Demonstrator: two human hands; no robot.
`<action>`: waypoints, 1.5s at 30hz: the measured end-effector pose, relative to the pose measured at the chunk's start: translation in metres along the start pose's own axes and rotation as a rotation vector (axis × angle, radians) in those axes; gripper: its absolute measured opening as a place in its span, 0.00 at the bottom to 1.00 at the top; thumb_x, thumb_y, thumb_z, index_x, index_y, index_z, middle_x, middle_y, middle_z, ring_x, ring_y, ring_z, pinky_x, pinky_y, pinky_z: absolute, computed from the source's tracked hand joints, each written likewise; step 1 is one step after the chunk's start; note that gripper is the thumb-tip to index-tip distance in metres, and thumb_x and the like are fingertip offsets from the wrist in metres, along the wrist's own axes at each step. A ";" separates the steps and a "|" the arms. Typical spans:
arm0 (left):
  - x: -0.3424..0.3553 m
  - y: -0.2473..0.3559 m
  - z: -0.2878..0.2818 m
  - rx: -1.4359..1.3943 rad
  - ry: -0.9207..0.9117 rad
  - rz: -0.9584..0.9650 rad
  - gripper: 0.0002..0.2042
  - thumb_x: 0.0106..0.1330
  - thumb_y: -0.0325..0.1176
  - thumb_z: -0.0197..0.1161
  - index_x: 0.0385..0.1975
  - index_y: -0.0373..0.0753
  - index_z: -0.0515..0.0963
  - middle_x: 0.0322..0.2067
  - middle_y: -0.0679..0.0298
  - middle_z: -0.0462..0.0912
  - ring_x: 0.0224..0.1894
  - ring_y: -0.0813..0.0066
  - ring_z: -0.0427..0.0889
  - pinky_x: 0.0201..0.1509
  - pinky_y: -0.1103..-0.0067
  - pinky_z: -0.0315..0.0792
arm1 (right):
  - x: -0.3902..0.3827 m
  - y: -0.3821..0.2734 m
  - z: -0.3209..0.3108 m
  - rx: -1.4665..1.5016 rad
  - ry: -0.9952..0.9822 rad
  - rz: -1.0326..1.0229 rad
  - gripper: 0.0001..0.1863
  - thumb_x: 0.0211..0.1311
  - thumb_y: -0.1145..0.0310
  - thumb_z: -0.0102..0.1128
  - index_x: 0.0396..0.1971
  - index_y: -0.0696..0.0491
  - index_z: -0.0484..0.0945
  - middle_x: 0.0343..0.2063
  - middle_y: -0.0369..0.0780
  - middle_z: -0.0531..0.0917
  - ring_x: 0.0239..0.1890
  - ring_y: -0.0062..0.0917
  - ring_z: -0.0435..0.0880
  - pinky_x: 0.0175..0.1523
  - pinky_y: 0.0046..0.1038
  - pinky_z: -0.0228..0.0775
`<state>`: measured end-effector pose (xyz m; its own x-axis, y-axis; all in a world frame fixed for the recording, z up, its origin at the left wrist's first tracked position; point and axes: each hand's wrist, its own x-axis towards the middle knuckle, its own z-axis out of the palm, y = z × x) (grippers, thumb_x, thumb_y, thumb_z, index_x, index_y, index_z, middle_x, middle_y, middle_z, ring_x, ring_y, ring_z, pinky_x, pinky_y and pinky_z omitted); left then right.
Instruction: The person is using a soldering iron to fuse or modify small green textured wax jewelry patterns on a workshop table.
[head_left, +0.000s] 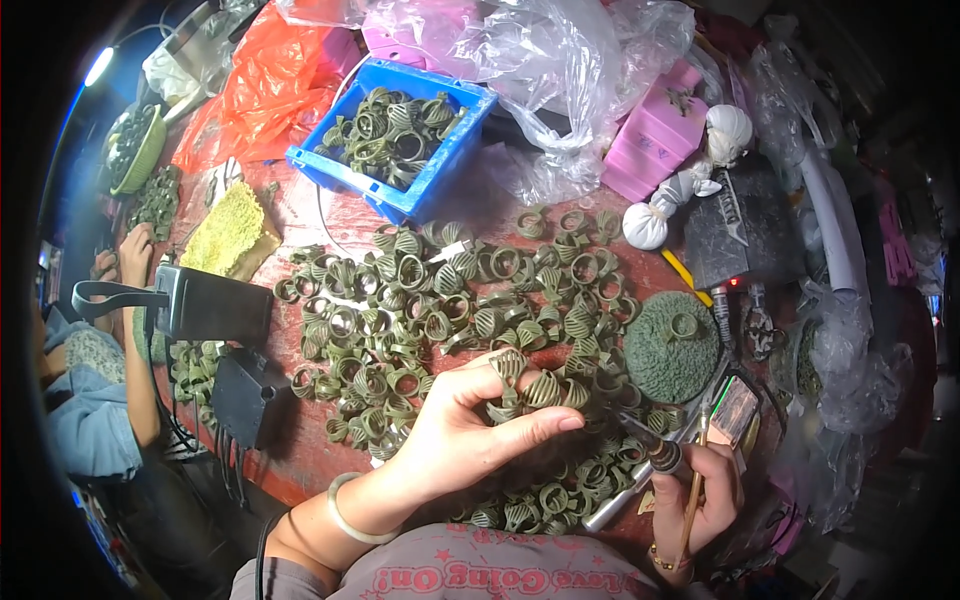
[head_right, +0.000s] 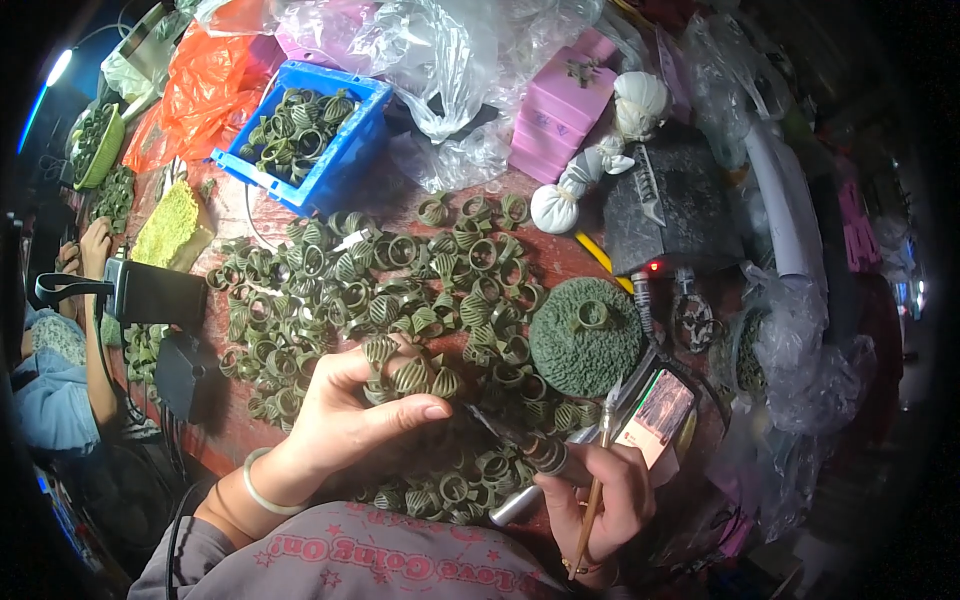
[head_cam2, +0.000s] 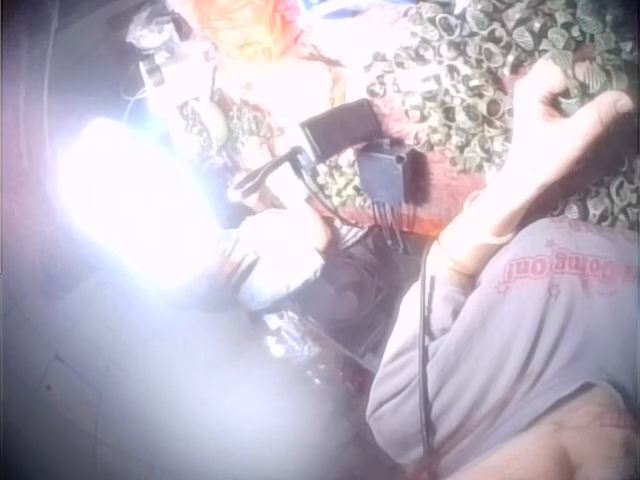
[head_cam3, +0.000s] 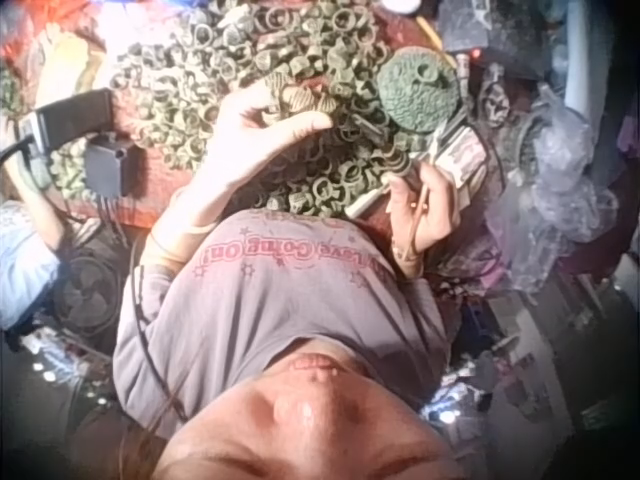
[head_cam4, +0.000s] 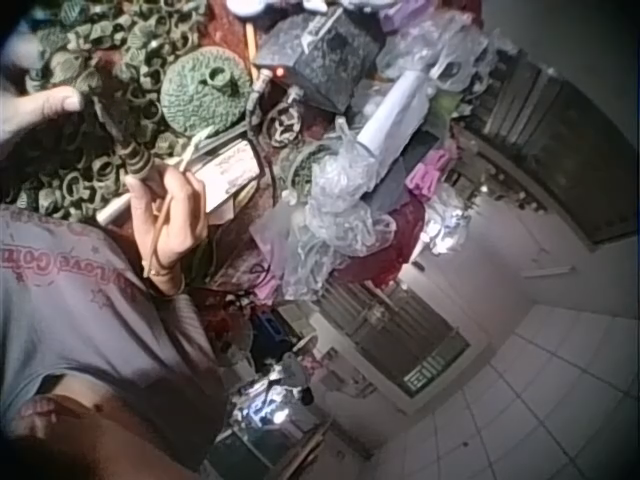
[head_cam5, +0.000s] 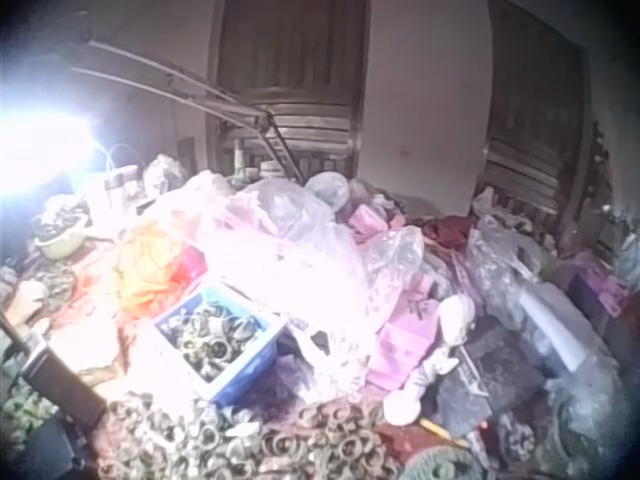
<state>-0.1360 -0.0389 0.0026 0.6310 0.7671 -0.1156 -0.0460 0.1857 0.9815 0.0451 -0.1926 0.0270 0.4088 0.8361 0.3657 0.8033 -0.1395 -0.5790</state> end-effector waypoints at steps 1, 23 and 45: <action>0.001 0.000 0.000 -0.001 -0.001 0.000 0.09 0.53 0.25 0.73 0.33 0.35 0.82 0.42 0.62 0.82 0.48 0.75 0.78 0.54 0.77 0.69 | 0.000 0.000 0.000 -0.001 -0.001 0.000 0.23 0.51 0.52 0.71 0.31 0.58 0.77 0.25 0.38 0.79 0.26 0.30 0.77 0.31 0.28 0.70; -0.006 -0.004 0.018 0.372 -0.059 0.338 0.11 0.50 0.23 0.72 0.34 0.38 0.82 0.28 0.64 0.76 0.27 0.73 0.77 0.28 0.79 0.71 | -0.007 -0.003 -0.005 0.579 -0.137 0.147 0.07 0.58 0.75 0.61 0.35 0.62 0.79 0.27 0.47 0.82 0.25 0.24 0.79 0.36 0.22 0.72; -0.008 0.002 0.022 0.372 -0.147 0.307 0.12 0.46 0.21 0.74 0.31 0.36 0.82 0.26 0.64 0.78 0.28 0.72 0.79 0.30 0.78 0.73 | -0.020 0.001 0.004 0.375 0.117 0.103 0.12 0.51 0.83 0.68 0.37 0.65 0.78 0.28 0.47 0.84 0.27 0.27 0.86 0.33 0.20 0.79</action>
<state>-0.1238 -0.0585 0.0088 0.7355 0.6522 0.1835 0.0153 -0.2867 0.9579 0.0359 -0.2074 0.0163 0.5432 0.7587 0.3598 0.5503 0.0020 -0.8350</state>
